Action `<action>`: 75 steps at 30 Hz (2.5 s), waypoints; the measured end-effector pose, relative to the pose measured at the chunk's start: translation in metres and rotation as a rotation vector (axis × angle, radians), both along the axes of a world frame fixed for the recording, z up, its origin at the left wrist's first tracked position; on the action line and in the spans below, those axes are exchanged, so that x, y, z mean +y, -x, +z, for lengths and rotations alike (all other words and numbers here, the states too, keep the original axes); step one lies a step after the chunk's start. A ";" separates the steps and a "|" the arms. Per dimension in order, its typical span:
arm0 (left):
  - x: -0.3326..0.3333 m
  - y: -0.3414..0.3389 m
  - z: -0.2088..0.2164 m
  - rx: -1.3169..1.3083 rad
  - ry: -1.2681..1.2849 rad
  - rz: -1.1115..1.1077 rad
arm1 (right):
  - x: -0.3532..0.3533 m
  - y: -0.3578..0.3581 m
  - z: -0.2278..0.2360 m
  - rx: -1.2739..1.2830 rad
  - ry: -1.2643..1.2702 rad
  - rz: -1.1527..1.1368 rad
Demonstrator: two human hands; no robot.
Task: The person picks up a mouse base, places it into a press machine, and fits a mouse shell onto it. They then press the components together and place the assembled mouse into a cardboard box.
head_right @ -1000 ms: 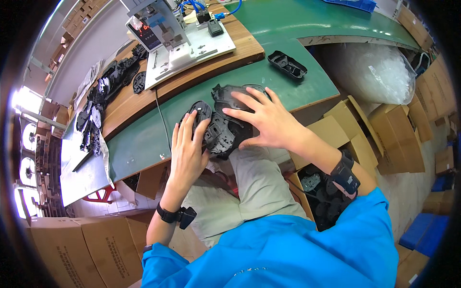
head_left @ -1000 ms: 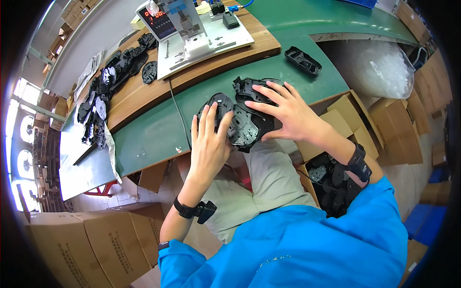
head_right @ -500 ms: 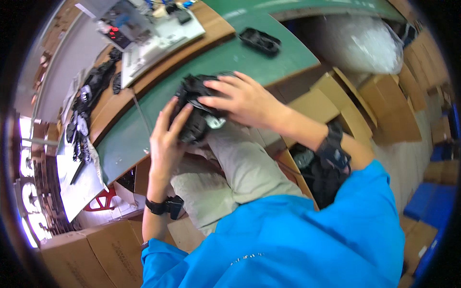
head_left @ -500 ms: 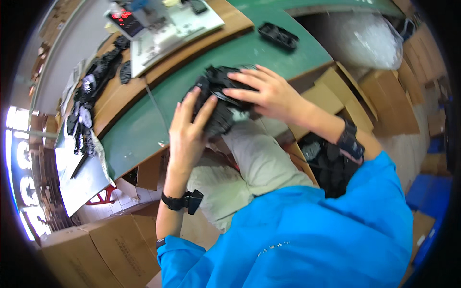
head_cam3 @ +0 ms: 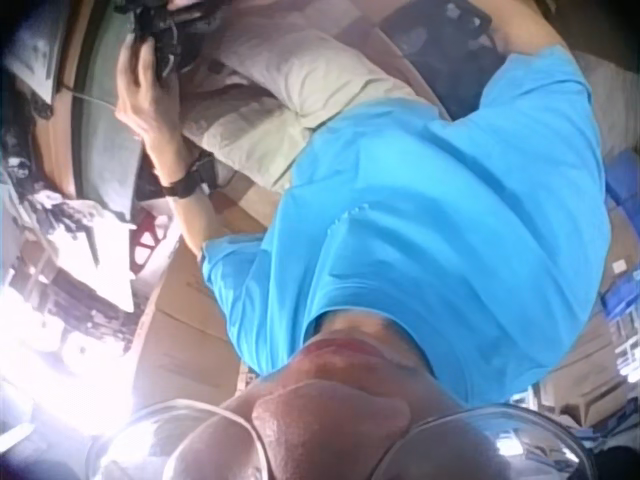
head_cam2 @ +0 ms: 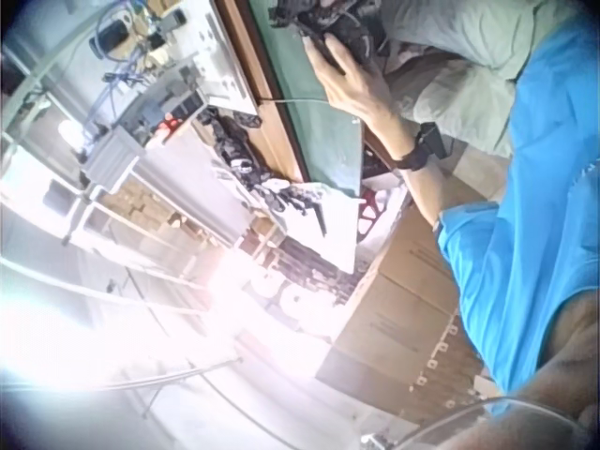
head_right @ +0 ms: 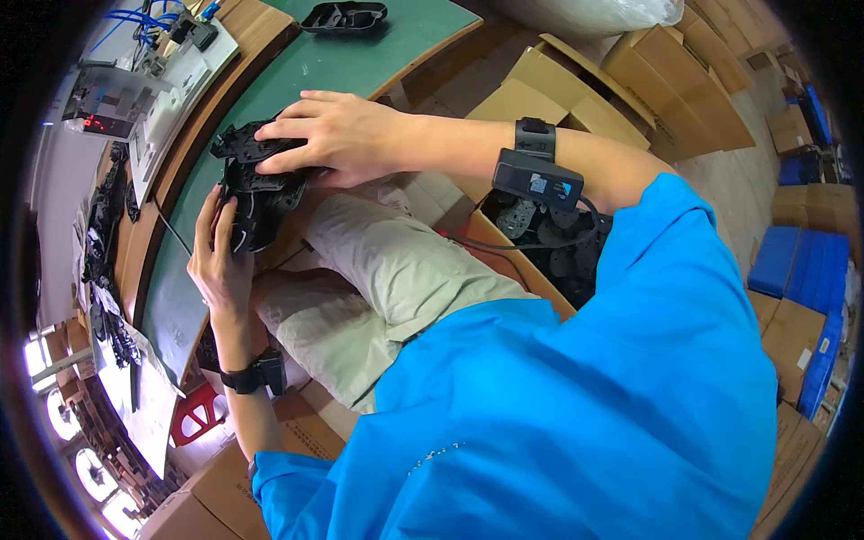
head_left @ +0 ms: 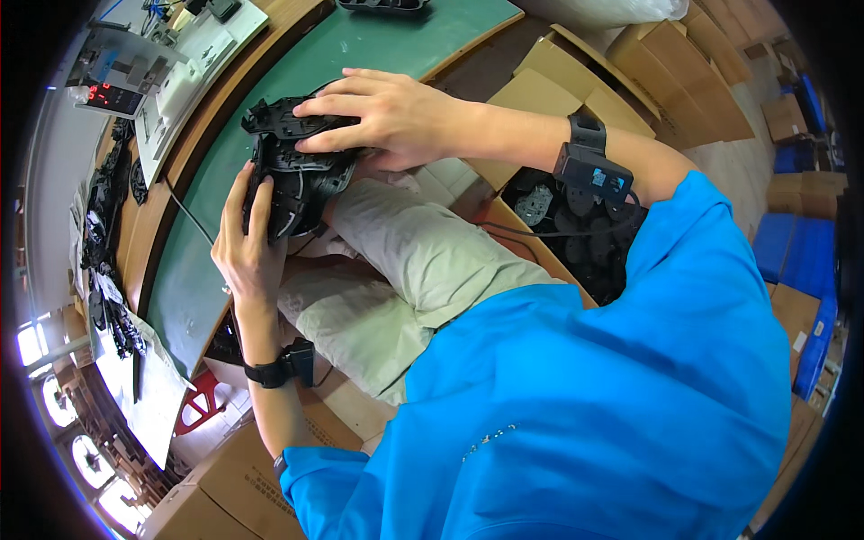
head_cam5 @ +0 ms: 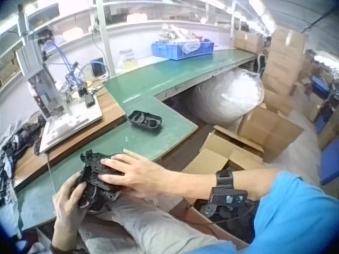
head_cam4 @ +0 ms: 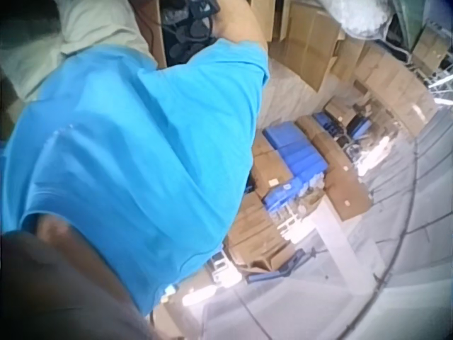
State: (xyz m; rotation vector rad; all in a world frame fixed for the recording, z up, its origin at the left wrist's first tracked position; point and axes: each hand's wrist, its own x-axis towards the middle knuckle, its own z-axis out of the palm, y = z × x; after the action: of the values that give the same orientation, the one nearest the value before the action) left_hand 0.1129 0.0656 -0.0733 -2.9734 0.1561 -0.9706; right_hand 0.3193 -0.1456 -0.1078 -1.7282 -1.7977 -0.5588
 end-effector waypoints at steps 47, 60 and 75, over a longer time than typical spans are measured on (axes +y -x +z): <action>-0.306 -0.171 -0.126 0.866 1.015 -0.643 | -0.356 0.112 -0.084 1.305 -0.156 -0.982; -0.359 -0.155 -0.265 0.921 0.720 -0.618 | -0.444 0.144 -0.221 1.464 -0.262 -1.646; -0.235 -0.106 -0.058 0.203 0.948 -0.741 | -0.230 0.104 -0.053 1.040 -0.385 -0.798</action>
State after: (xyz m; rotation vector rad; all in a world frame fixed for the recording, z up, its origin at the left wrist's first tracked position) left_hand 0.2192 -0.1692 -0.1310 -3.9861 1.1760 -0.9428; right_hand 0.2153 -0.3759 -0.1604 -1.8649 -0.2505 -0.1810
